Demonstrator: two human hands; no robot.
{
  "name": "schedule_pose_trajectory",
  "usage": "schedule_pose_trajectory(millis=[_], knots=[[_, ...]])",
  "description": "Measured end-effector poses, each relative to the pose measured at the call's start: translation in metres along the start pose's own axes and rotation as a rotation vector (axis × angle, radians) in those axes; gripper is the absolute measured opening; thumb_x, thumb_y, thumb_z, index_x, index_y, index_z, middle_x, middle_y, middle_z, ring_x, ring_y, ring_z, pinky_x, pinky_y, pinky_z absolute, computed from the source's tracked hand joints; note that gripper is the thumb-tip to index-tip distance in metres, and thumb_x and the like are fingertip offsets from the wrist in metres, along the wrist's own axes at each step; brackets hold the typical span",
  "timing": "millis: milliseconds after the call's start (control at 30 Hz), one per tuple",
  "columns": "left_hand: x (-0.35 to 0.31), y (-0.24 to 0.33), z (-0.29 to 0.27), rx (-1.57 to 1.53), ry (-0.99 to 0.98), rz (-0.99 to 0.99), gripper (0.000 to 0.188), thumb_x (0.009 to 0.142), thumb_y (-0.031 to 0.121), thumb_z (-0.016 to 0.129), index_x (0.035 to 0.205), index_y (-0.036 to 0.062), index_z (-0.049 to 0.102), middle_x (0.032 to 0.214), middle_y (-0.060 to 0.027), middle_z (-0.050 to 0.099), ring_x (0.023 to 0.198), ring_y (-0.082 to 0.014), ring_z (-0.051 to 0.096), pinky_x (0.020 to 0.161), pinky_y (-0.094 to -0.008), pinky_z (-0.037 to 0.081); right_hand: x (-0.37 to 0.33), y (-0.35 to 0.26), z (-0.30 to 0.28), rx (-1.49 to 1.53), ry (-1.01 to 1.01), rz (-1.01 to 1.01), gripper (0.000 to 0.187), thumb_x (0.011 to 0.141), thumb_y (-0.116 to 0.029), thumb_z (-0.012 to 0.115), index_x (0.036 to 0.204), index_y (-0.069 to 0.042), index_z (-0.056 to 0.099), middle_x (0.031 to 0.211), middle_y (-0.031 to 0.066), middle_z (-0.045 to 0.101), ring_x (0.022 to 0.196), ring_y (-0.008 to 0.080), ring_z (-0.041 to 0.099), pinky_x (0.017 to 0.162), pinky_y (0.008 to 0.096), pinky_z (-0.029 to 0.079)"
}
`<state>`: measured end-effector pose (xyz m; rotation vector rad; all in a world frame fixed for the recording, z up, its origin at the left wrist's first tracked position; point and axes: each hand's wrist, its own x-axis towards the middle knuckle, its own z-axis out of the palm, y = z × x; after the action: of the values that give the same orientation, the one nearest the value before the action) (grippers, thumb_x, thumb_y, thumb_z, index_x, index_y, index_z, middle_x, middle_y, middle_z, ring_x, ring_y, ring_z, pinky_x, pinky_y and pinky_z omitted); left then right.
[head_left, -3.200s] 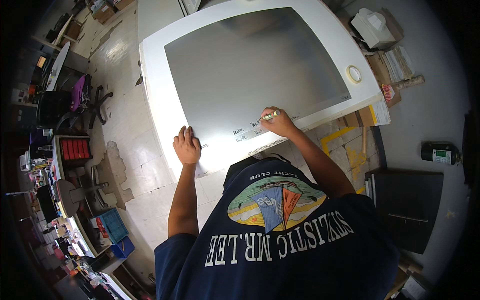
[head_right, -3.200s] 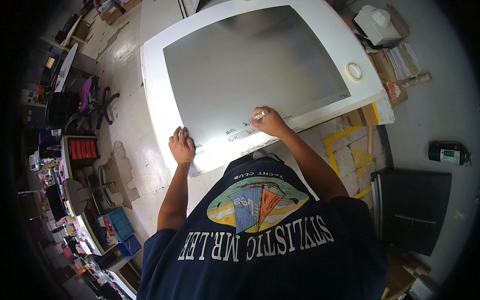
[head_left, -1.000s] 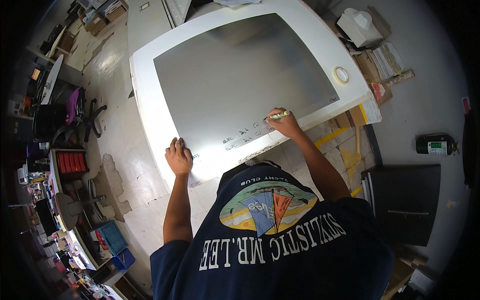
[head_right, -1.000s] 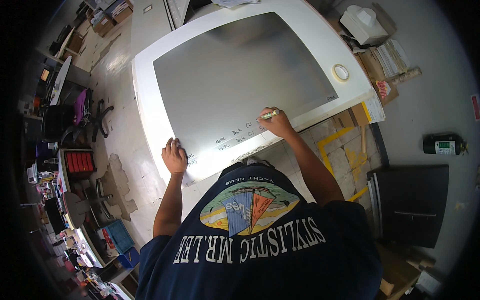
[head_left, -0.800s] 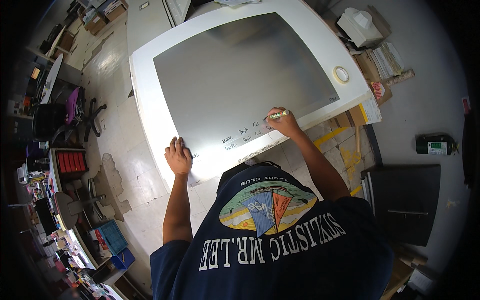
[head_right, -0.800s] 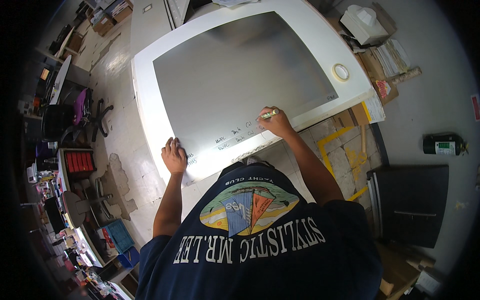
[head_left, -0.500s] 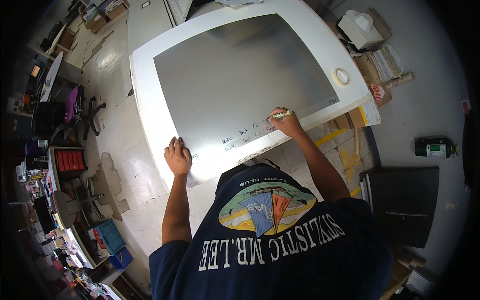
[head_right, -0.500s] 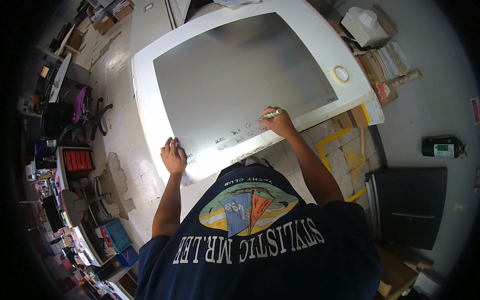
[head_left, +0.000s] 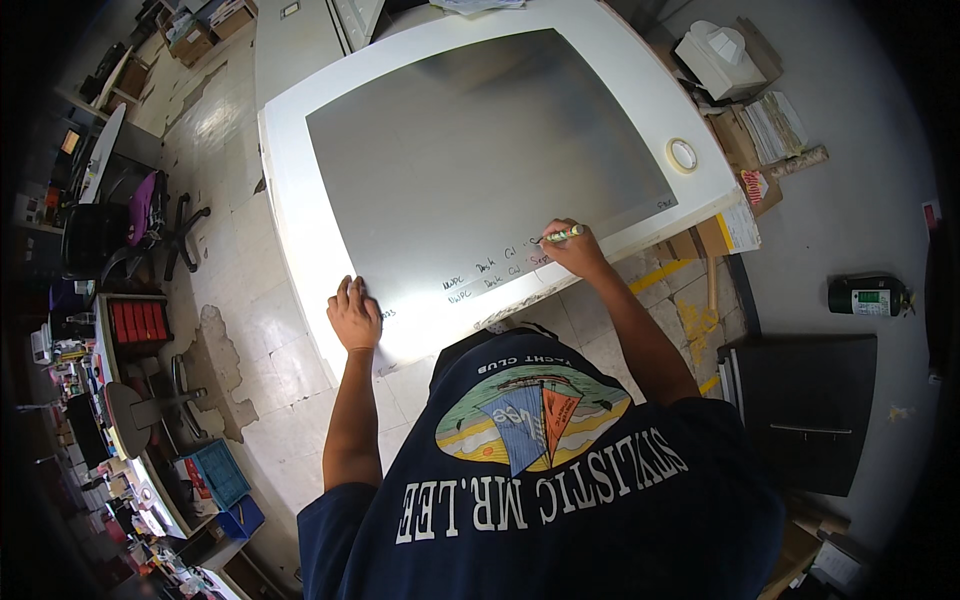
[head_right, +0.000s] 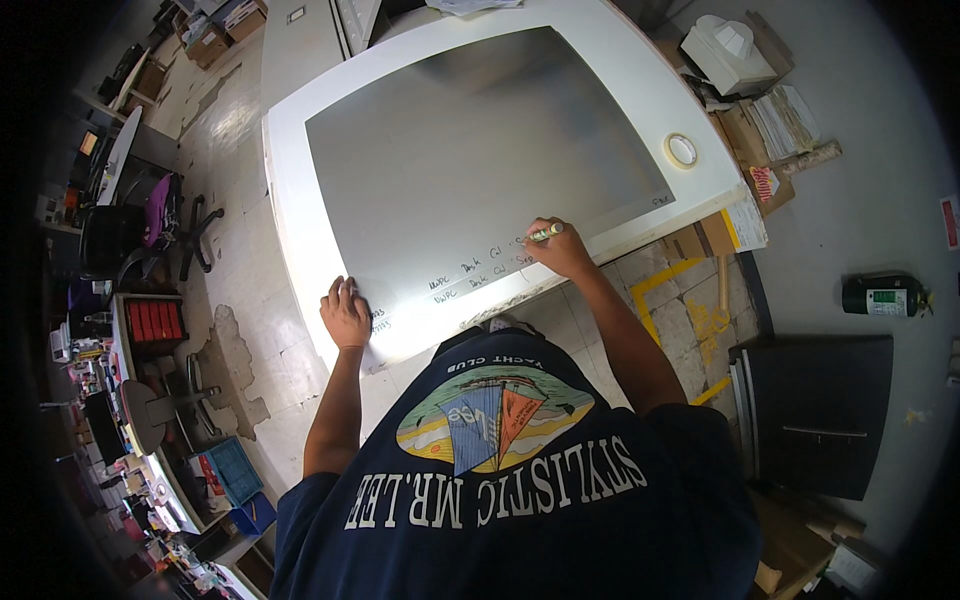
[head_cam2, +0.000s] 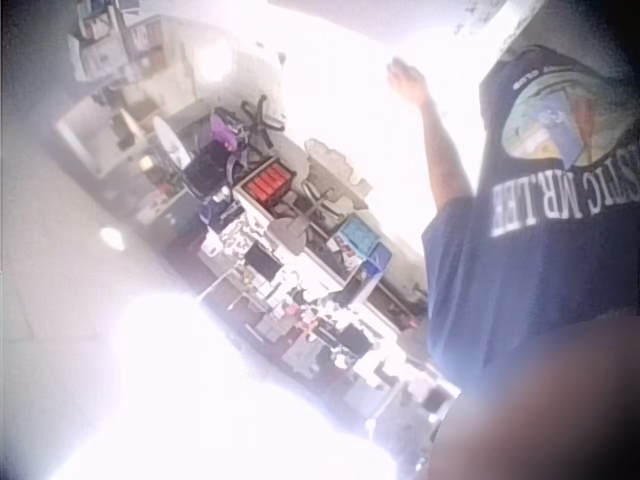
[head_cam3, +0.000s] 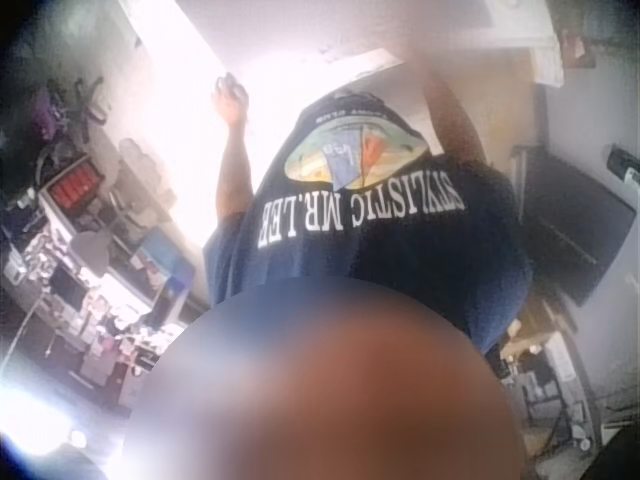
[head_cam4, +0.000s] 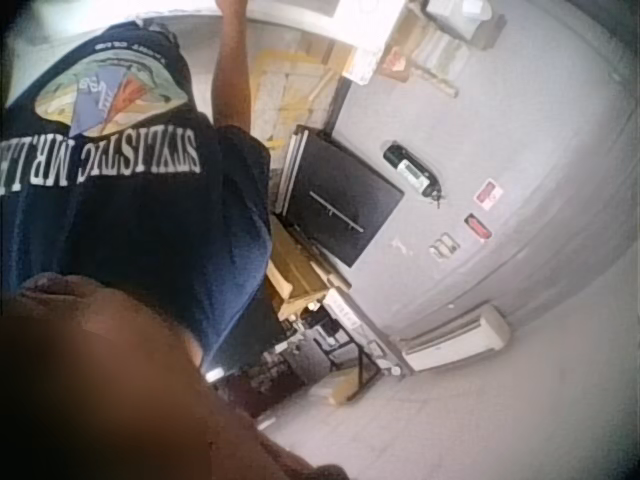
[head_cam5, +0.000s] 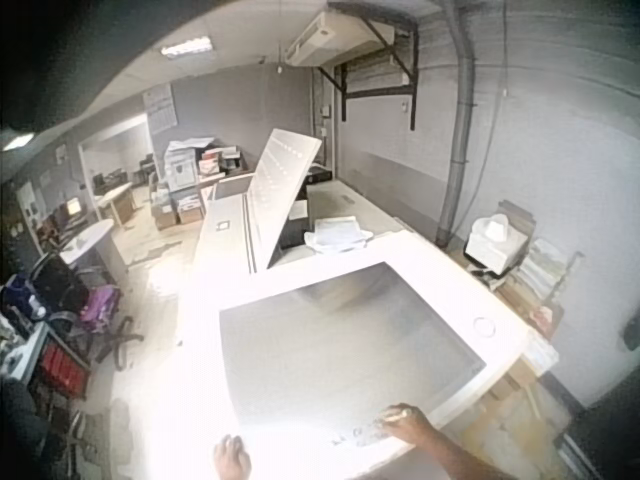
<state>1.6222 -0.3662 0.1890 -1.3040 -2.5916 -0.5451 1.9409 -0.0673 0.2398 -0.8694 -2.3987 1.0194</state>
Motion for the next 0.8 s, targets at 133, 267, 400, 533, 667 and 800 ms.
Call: schedule_pose_trajectory(millis=[133,267,400,533,667,800], knots=[[0.000,0.001,-0.002,-0.010,0.008,-0.002,0.042,0.082,0.015,0.054,0.123,0.0118,0.063,0.132,-0.0091,0.057,0.105,-0.0286,0.053,0.093,-0.0403,0.042,-0.001,0.002,-0.004,0.036,-0.016,0.045,0.015,0.082,-0.015,0.073,0.087,-0.004,0.064,0.084,0.0106,0.066,0.077,0.0261,0.065,0.070,0.0356,0.051],[0.000,0.002,-0.004,-0.019,0.001,0.002,0.040,0.084,0.015,0.052,0.123,0.0108,0.062,0.131,-0.0103,0.057,0.105,-0.0307,0.054,0.094,-0.0413,0.042,0.000,0.005,-0.004,0.029,0.016,0.018,0.016,0.082,-0.015,0.073,0.085,-0.003,0.063,0.083,0.0101,0.067,0.075,0.0255,0.065,0.069,0.0355,0.051],[0.001,0.002,-0.002,-0.010,0.020,0.013,0.041,0.083,0.015,0.053,0.122,0.0110,0.063,0.132,-0.0096,0.058,0.104,-0.0290,0.054,0.093,-0.0401,0.042,0.000,0.009,-0.004,0.025,0.020,0.008,0.016,0.081,-0.015,0.073,0.085,-0.003,0.062,0.081,0.0102,0.066,0.074,0.0243,0.065,0.068,0.0351,0.051],[0.000,0.000,-0.001,-0.005,0.010,0.000,0.041,0.084,0.016,0.053,0.123,0.0111,0.063,0.132,-0.0101,0.057,0.105,-0.0291,0.054,0.094,-0.0403,0.042,-0.001,0.011,-0.007,0.061,0.013,0.014,0.015,0.082,-0.015,0.072,0.085,-0.004,0.062,0.079,0.0099,0.066,0.074,0.0240,0.064,0.068,0.0348,0.050],[0.000,0.001,-0.002,-0.015,-0.004,-0.004,0.041,0.084,0.016,0.053,0.123,0.0109,0.063,0.133,-0.0100,0.057,0.105,-0.0292,0.053,0.094,-0.0406,0.041,-0.001,0.012,-0.009,-0.002,-0.054,0.077,0.015,0.082,-0.014,0.071,0.085,-0.003,0.062,0.077,0.0098,0.065,0.072,0.0237,0.063,0.067,0.0340,0.050],[0.001,0.003,-0.004,-0.015,-0.008,-0.002,0.039,0.085,0.015,0.052,0.123,0.0107,0.062,0.132,-0.0102,0.057,0.106,-0.0308,0.054,0.094,-0.0414,0.041,-0.002,0.010,-0.008,0.049,-0.012,0.082,0.014,0.082,-0.013,0.071,0.085,-0.003,0.062,0.075,0.0097,0.065,0.070,0.0213,0.062,0.067,0.0334,0.049]])
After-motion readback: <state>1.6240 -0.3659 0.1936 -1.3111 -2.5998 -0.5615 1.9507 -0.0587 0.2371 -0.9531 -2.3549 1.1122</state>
